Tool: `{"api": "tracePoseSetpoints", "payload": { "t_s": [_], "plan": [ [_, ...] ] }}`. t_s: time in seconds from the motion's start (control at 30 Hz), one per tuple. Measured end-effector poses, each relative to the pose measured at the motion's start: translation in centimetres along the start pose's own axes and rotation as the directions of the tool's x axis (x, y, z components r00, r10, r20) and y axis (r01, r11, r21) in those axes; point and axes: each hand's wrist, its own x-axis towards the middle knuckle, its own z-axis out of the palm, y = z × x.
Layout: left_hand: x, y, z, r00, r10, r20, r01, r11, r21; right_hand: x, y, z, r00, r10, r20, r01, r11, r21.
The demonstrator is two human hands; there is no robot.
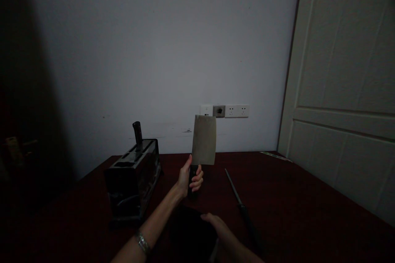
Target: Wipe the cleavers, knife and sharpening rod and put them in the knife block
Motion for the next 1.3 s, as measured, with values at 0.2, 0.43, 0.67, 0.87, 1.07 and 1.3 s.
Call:
{"api": "tracePoseSetpoints", "payload": {
  "t_s": [0.2,0.43,0.67,0.87,1.07,1.3],
  "plan": [
    [0.0,0.1,0.2,1.000,-0.003,0.023,0.003,1.000,-0.003,-2.6,-3.6,0.7,0.875,0.290,0.388,-0.313,0.950,-0.005],
    [0.1,0.4,0.1,1.000,-0.018,-0.008,0.018,0.999,-0.047,-4.4,-12.1,0.0,0.965,0.083,0.249,-0.128,0.977,0.171],
    [-0.1,0.4,0.6,0.999,-0.039,-0.029,0.037,0.997,-0.069,-0.9,-23.4,-5.0,0.573,-0.758,-0.311,0.578,0.643,-0.501],
    [0.0,0.2,0.9,0.998,-0.061,0.022,0.062,0.996,-0.057,4.8,-26.9,-5.1,0.354,-0.784,0.509,0.535,-0.277,-0.798],
    [0.0,0.1,0.9,0.995,-0.095,0.043,0.098,0.993,-0.062,6.8,-26.4,-4.7,0.485,-0.543,0.686,0.553,-0.417,-0.721],
    [0.0,0.0,1.1,0.994,-0.101,0.048,0.105,0.990,-0.093,5.4,-22.8,-5.2,0.485,-0.400,0.778,0.649,-0.431,-0.627]
  ]
}}
